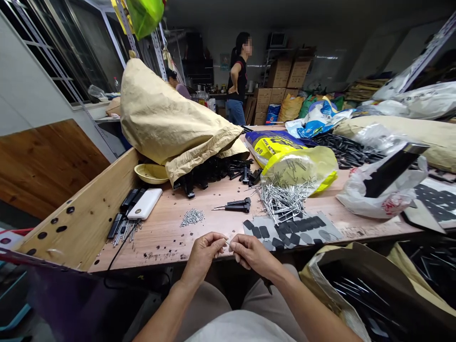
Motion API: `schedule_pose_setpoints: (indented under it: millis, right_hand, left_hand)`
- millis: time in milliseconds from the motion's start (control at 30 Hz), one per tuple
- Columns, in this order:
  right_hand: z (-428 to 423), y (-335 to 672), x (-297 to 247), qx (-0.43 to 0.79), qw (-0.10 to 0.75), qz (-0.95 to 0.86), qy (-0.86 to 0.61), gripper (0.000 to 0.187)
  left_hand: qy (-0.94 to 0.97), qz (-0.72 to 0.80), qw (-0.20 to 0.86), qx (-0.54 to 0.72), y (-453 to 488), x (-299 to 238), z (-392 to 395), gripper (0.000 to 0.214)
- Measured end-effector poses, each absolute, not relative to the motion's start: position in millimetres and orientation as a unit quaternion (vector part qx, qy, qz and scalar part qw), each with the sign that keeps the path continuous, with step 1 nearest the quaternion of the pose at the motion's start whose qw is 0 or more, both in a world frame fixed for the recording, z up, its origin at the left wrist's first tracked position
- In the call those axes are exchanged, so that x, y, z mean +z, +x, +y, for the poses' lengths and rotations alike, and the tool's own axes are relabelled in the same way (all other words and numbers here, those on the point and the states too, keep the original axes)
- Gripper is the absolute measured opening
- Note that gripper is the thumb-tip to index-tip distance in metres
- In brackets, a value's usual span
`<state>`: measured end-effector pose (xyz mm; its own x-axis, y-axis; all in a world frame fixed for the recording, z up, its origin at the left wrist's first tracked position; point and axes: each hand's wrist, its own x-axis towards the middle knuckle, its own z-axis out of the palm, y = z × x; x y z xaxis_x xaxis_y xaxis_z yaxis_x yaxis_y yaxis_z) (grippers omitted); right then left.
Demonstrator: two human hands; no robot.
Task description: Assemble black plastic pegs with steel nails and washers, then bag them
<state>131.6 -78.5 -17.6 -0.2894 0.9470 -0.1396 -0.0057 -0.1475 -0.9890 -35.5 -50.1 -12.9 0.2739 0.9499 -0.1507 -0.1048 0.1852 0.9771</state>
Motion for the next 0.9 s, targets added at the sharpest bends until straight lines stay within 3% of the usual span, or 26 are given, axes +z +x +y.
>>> schedule_pose_setpoints:
  millis: [100,167,400,500,567,733,900]
  right_hand:
    - [-78.1,132.6,-23.0,0.68,0.384,-0.468,-0.413,0.045]
    - [-79.1,131.8,-26.3,0.663,0.394,-0.476,-0.422,0.045]
    - [-87.1,128.7,-21.8,0.349,0.409,-0.666,-0.517,0.026]
    - [-86.8,129.0,-17.8,0.278,0.413,-0.694,-0.521,0.023]
    - [-84.6,129.1,-16.8,0.318,0.422,-0.675,-0.514,0.025]
    - [-77.7,128.2,-21.5,0.586,0.412,-0.534,-0.449,0.038]
    - [-79.1,125.9,-26.5,0.552,0.447,-0.535,-0.457,0.038]
  left_hand:
    - [0.478,0.427,0.646,0.414,-35.3,-16.4,-50.6,0.019]
    - [0.478,0.424,0.646,0.417,-35.0,-18.5,-50.6,0.02]
    - [0.447,0.436,0.659,0.42,-30.7,-16.0,-49.8,0.023]
    - [0.434,0.439,0.66,0.428,-28.0,-13.8,-49.7,0.023]
    - [0.435,0.434,0.656,0.439,-27.2,-13.7,-49.6,0.022]
    - [0.439,0.408,0.662,0.451,-28.6,-15.1,-50.5,0.02]
    - [0.413,0.391,0.697,0.438,-28.8,-12.9,-50.4,0.027]
